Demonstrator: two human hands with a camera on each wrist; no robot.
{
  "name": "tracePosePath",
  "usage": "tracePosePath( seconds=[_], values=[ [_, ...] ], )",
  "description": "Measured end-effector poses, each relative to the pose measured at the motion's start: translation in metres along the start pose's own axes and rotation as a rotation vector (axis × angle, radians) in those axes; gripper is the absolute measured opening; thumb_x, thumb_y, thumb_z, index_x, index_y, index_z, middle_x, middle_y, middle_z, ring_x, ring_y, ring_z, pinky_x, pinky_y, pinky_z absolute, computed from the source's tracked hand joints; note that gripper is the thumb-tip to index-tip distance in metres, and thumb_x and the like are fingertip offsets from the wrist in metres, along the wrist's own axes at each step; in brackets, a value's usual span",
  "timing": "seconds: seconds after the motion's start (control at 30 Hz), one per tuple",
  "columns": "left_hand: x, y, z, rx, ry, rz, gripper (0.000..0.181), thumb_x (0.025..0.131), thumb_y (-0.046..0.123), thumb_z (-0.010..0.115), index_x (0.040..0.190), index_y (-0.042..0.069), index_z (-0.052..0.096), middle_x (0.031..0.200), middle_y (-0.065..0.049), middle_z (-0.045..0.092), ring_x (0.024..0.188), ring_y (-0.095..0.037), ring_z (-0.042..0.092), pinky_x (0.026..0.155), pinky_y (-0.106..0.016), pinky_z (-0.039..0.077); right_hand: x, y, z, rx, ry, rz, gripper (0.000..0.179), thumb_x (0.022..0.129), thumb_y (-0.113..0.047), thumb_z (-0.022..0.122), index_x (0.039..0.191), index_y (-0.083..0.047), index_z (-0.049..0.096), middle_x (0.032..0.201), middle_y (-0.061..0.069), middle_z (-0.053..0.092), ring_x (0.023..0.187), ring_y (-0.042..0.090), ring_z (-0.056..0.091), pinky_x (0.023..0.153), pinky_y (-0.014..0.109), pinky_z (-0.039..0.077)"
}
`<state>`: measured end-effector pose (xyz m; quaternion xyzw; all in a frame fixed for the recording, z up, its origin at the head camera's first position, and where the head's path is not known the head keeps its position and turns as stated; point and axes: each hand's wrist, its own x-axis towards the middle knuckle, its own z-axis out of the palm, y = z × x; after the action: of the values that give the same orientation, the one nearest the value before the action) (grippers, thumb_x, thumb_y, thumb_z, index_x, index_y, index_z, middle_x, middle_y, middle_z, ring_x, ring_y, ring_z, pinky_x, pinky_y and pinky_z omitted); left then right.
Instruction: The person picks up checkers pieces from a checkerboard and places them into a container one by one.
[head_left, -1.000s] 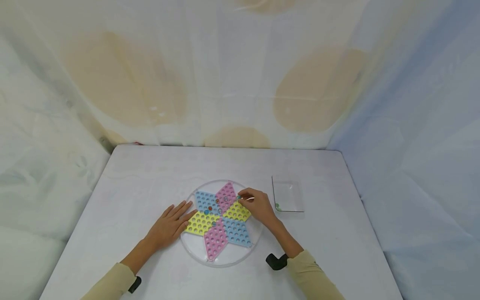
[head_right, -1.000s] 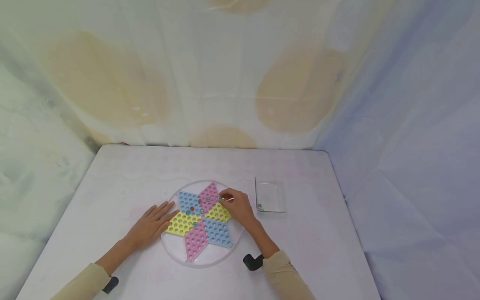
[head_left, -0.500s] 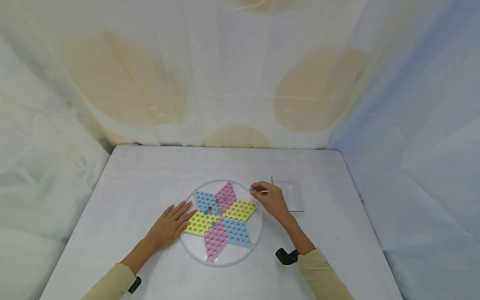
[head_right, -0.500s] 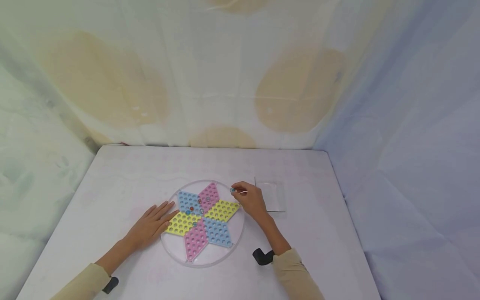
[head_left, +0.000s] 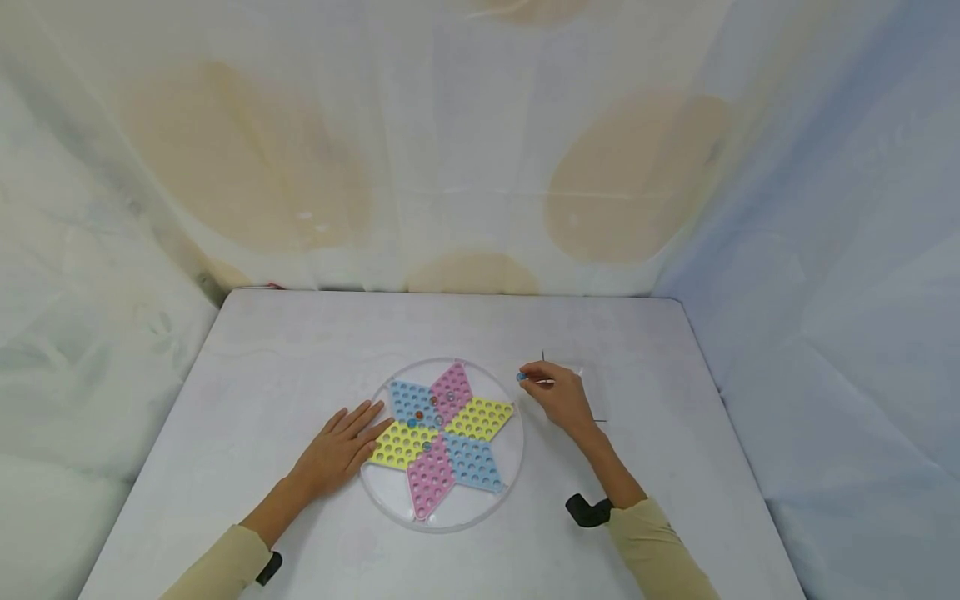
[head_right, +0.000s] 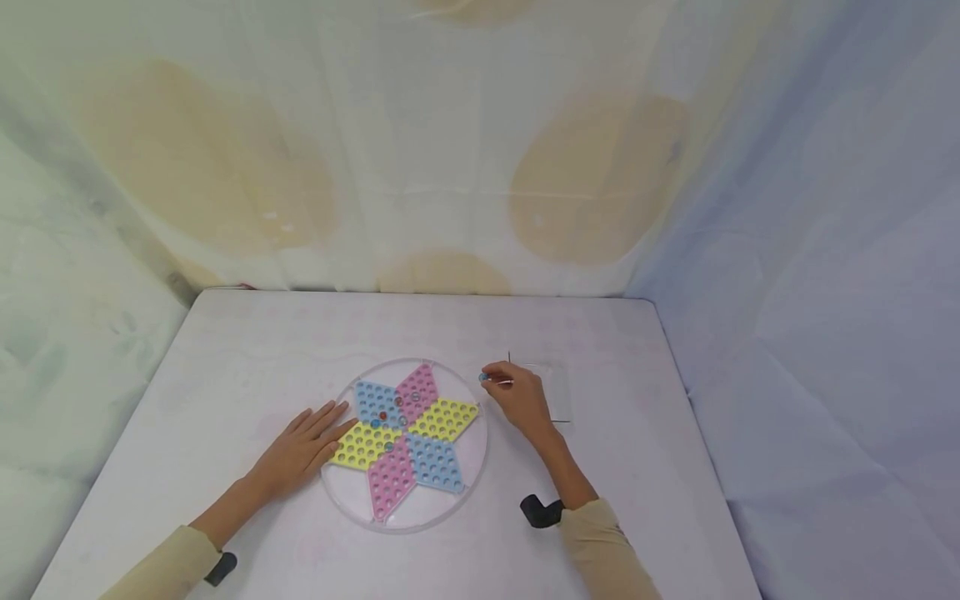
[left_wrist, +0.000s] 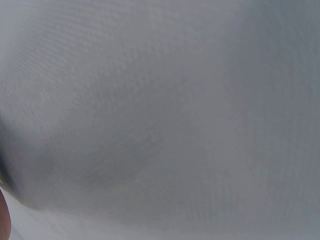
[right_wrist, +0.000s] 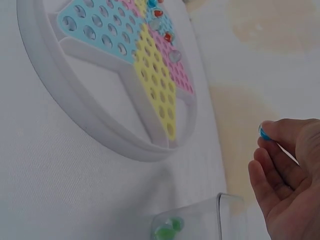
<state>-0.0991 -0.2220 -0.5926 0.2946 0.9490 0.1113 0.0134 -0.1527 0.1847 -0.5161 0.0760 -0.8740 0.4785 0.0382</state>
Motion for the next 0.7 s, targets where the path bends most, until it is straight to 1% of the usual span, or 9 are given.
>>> tracePosePath(
  seconds=[0.37, 0.53, 0.6, 0.7],
  values=[
    [0.000, -0.001, 0.001, -0.013, 0.015, 0.008, 0.052, 0.103, 0.035, 0.050, 0.153, 0.022, 0.043, 0.163, -0.006, 0.027, 0.150, -0.028, 0.019, 0.118, -0.052, 0.017, -0.005, 0.018, -0.017, -0.011, 0.006, 0.044, 0.024, 0.092, -0.010, 0.073, 0.114, -0.001, 0.072, 0.110, 0.010, 0.072, 0.104, 0.027, 0.066, 0.088, 0.041, 0.056],
    [0.000, -0.001, 0.001, -0.024, 0.036, 0.015, 0.052, 0.102, 0.033, 0.052, 0.152, 0.020, 0.046, 0.161, -0.008, 0.030, 0.149, -0.029, 0.021, 0.117, -0.054, 0.019, -0.007, 0.026, -0.022, -0.012, 0.018, 0.059, 0.026, 0.092, -0.010, 0.072, 0.116, -0.001, 0.072, 0.112, 0.012, 0.071, 0.105, 0.027, 0.066, 0.090, 0.042, 0.055],
    [0.000, -0.001, 0.000, -0.028, 0.031, 0.014, 0.052, 0.102, 0.033, 0.052, 0.152, 0.020, 0.046, 0.161, -0.008, 0.030, 0.149, -0.029, 0.021, 0.117, -0.054, 0.018, -0.007, 0.030, -0.024, -0.018, 0.020, 0.060, 0.026, 0.093, -0.010, 0.072, 0.117, -0.001, 0.072, 0.113, 0.013, 0.071, 0.106, 0.028, 0.066, 0.090, 0.042, 0.055],
    [0.001, -0.001, 0.000, -0.024, 0.008, 0.008, 0.052, 0.103, 0.035, 0.050, 0.153, 0.021, 0.044, 0.162, -0.008, 0.028, 0.150, -0.028, 0.019, 0.118, -0.053, 0.016, -0.008, 0.036, -0.026, -0.027, 0.020, 0.069, 0.025, 0.093, -0.009, 0.071, 0.117, -0.001, 0.072, 0.113, 0.014, 0.071, 0.106, 0.029, 0.066, 0.090, 0.043, 0.055]
  ],
)
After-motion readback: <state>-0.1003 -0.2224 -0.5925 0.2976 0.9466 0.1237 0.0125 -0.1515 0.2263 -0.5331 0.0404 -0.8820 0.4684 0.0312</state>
